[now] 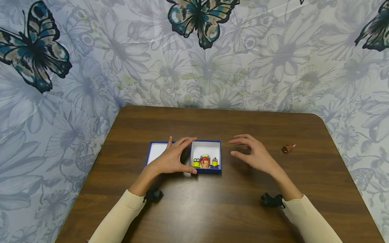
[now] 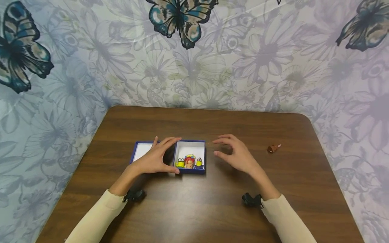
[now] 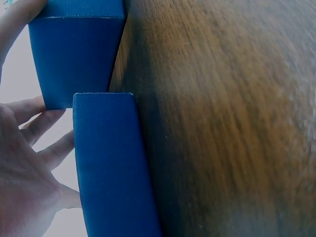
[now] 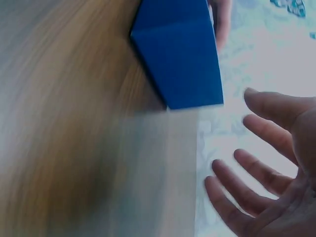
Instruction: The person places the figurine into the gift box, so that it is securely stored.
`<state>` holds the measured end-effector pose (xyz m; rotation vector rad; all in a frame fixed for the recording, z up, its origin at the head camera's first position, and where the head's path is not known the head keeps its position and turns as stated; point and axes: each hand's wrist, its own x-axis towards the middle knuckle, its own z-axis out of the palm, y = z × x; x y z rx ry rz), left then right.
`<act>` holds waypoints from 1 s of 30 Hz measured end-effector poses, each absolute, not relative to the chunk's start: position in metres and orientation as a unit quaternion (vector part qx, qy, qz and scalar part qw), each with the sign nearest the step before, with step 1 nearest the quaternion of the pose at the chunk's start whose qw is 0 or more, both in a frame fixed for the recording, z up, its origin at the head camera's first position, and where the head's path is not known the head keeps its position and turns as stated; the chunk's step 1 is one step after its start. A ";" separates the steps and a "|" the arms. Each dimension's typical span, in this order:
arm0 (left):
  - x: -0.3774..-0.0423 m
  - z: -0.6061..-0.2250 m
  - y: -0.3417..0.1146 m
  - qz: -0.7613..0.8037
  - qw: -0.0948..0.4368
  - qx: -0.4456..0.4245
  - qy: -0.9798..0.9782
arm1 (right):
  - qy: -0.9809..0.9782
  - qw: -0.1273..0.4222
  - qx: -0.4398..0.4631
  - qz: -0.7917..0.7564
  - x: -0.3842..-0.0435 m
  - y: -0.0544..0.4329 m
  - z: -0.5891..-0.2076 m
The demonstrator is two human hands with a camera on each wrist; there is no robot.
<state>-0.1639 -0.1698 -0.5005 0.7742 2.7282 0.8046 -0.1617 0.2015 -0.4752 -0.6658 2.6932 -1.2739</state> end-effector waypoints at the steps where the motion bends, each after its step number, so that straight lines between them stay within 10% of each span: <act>1: -0.164 -0.501 -0.170 0.272 0.096 0.262 0.921 | 0.883 0.033 -0.208 -0.420 -0.161 0.208 -0.476; 30: -0.165 -0.504 -0.170 0.275 0.093 0.265 0.919 | 0.906 -0.096 0.053 -0.409 -0.154 0.366 -0.518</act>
